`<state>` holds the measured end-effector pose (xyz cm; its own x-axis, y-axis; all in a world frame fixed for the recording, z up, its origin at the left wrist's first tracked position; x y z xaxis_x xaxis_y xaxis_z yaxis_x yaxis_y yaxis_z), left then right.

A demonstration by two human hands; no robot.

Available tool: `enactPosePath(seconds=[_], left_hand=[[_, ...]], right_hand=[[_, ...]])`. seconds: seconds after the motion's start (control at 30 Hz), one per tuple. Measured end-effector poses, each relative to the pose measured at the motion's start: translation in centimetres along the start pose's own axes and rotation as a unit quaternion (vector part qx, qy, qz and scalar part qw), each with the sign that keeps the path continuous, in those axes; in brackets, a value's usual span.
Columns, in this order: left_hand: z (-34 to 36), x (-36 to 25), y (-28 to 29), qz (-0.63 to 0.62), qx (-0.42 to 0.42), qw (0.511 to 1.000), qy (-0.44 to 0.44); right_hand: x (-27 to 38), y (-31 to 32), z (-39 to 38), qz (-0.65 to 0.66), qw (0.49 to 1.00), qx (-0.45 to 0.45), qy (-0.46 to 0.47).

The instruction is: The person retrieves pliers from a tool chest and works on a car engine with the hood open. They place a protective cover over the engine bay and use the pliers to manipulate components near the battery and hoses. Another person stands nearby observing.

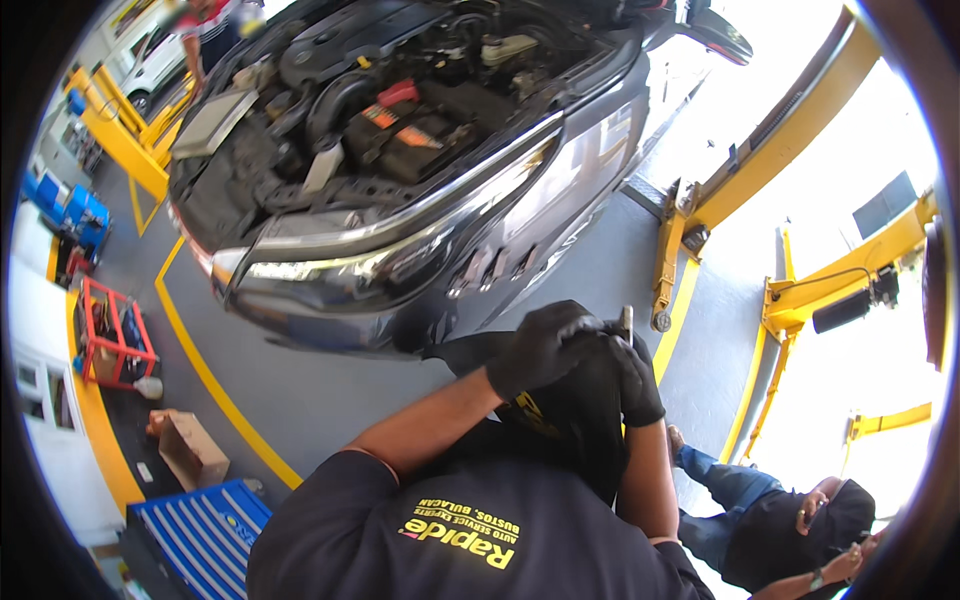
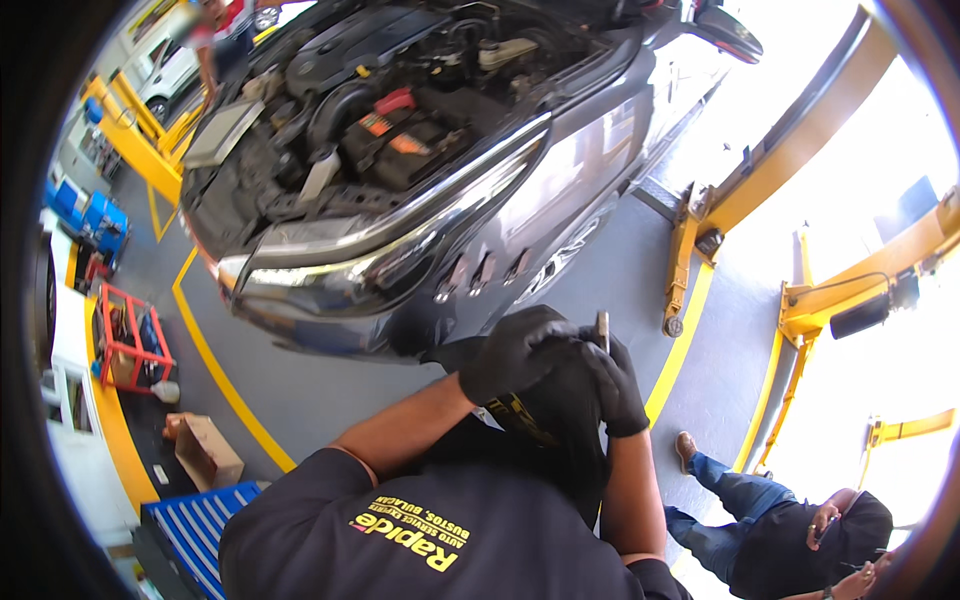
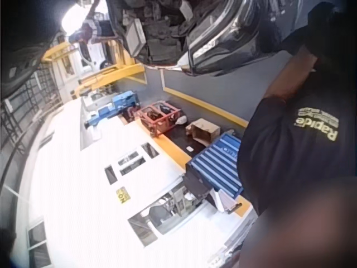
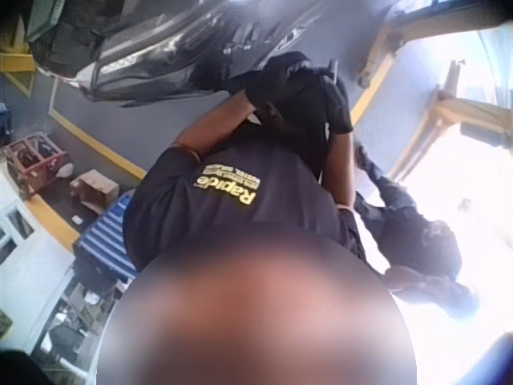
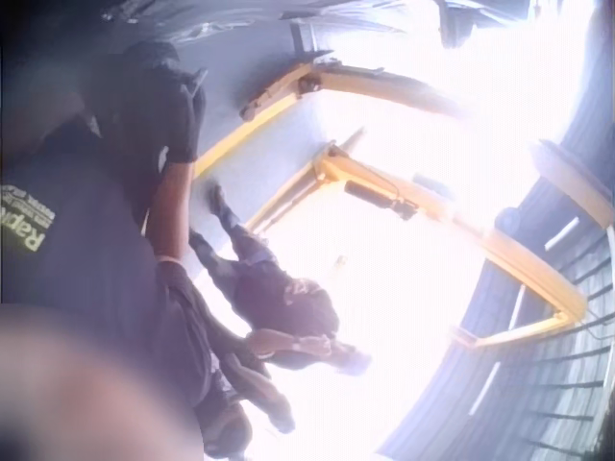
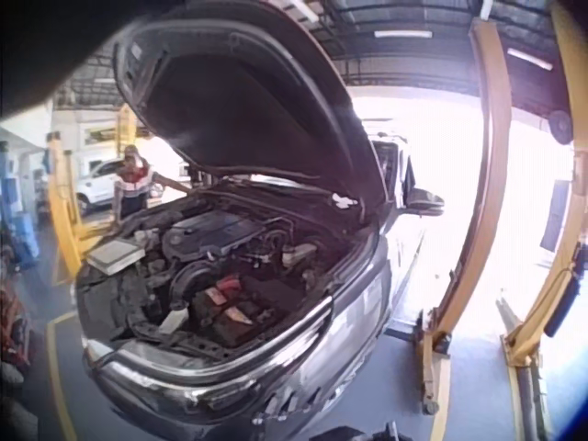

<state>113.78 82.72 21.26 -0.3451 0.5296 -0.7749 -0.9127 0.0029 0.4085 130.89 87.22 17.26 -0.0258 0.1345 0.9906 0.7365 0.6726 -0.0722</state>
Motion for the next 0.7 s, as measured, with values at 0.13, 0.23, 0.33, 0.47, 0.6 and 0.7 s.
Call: enactPosePath(seconds=[0.13,0.23,0.33,0.47,0.6,0.7], left_hand=[[6.8,1.8,-3.5,-0.056,0.036,0.994,-0.092],[10.3,3.8,-6.2,-0.081,0.083,0.992,-0.054],[12.9,5.3,-8.5,-0.029,0.103,0.993,-0.042],[16.6,6.9,-10.6,0.06,0.081,0.994,-0.033],[19.4,8.6,-11.8,0.056,-0.002,0.998,0.018],[17.2,9.9,-12.4,0.042,-0.069,0.989,0.124]], right_hand=[[1.7,6.0,0.1,-0.011,0.998,-0.045,0.031],[1.6,10.6,0.1,0.053,0.991,-0.124,0.021],[0.9,14.9,1.6,0.083,0.986,-0.139,0.04],[-2.5,21.0,5.0,0.171,0.982,-0.073,0.014],[-7.4,29.5,9.7,0.263,0.964,-0.014,-0.024],[-10.8,39.9,13.2,0.183,0.973,-0.081,-0.113]])
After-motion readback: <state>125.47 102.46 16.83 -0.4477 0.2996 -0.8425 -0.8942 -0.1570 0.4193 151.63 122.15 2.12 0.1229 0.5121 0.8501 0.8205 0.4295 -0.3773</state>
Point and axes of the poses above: each hand's wrist, its own z-axis towards the middle knuckle, its own y-axis out of the back of the hand, x = y × z, the point moved 7 cm from there along z, towards the middle knuckle, and after that the axes turned 15 degrees about x, right-handed, at the moved point
